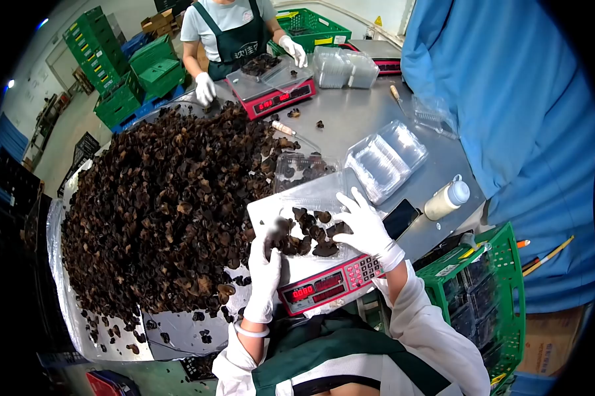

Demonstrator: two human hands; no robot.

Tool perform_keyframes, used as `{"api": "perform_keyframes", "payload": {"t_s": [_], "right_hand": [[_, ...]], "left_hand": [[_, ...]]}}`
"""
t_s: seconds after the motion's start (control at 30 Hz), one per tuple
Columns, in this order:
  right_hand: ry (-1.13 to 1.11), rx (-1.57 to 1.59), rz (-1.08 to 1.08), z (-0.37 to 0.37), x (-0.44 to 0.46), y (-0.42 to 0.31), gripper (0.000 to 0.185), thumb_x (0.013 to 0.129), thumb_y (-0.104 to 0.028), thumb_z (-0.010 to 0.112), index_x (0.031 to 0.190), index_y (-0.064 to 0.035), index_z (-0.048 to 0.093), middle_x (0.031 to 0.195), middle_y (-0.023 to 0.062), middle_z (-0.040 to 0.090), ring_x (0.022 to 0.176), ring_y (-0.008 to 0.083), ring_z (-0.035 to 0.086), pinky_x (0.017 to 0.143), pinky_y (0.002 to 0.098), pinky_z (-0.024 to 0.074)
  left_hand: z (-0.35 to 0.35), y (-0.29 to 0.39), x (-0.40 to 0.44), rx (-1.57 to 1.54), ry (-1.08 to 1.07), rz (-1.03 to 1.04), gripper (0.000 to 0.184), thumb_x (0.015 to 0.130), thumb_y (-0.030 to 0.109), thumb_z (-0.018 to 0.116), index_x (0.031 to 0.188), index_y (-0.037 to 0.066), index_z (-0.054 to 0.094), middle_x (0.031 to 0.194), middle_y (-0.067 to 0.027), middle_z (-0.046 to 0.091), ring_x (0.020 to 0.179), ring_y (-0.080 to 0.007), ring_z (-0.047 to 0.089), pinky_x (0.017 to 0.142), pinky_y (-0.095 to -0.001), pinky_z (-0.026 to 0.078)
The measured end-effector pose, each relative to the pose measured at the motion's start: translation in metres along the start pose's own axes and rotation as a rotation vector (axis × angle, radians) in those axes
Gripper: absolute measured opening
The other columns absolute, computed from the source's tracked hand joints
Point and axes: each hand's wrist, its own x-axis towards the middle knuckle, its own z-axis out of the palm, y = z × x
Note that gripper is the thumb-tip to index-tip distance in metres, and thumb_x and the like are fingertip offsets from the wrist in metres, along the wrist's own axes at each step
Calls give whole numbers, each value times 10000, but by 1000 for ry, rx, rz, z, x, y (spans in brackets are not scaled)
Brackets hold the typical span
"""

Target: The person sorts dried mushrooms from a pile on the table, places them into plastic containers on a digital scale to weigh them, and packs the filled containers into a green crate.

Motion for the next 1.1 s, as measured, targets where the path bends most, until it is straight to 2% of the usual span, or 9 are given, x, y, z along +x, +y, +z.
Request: {"api": "perform_keyframes", "payload": {"t_s": [0.13,0.17,0.23,0.3,0.47,0.6,0.8,0.9,1.1], "right_hand": [[-79,-66,-94,0,-10,-11,288,718,-285,728,901,-71,668,1389,132,447,1318,391,337,1049,461,344],[-91,-60,-116,1,-12,-10,288,718,-285,728,901,-71,668,1389,132,447,1318,391,337,1049,461,344],[41,14,-97,1,-13,-10,220,710,-231,738,800,-59,634,1288,141,539,1283,378,396,1030,452,363],[140,170,-53,-1,-11,-13,174,705,-153,737,757,-48,609,1179,139,609,1237,364,457,1019,435,373],[174,277,24,1,-9,-17,142,700,-63,712,804,-34,619,1145,136,625,1216,338,491,1009,418,380],[208,178,19,5,-4,-25,358,688,-93,730,1037,-65,653,1186,138,607,1211,351,491,1008,419,401],[65,-166,-7,-7,-12,-26,432,637,-152,773,1050,-126,647,1292,136,536,1218,392,468,976,429,425],[30,-281,-7,-2,-18,-20,454,598,-183,789,1026,-135,648,1319,124,514,1229,391,458,944,425,442],[230,-270,-30,1,-21,-34,274,637,-110,746,883,-71,631,1213,108,591,1186,358,509,921,416,449]], "left_hand": [[-1,16,-27,61,22,-17,507,835,-67,514,1332,4,446,1264,-124,524,1137,-204,534,981,-309,419],[-1,14,-35,-111,21,-164,499,835,-22,569,1320,5,456,1237,-126,535,1122,-216,541,981,-319,419],[-9,20,-53,265,-19,10,468,836,19,607,1287,2,483,1234,-142,527,1141,-241,528,992,-340,411],[-11,15,-76,246,31,106,422,840,45,621,1246,-2,516,1238,-154,516,1164,-250,511,1000,-353,403],[-48,20,-126,237,-183,-4,309,855,103,623,1161,62,609,1154,-129,605,1090,-276,567,944,-351,445],[-93,2,-157,293,-36,-200,191,858,188,630,980,50,681,945,-117,675,914,-279,637,827,-350,496],[-154,2,-177,346,281,-262,164,845,58,613,993,8,661,926,-123,668,868,-228,638,796,-318,490],[-168,-24,-186,165,320,-397,169,859,40,596,1009,-16,648,954,-115,665,905,-207,628,839,-304,473],[-165,2,-162,166,178,-280,188,847,40,606,1022,-3,657,944,-111,663,902,-191,630,821,-284,480]]}}
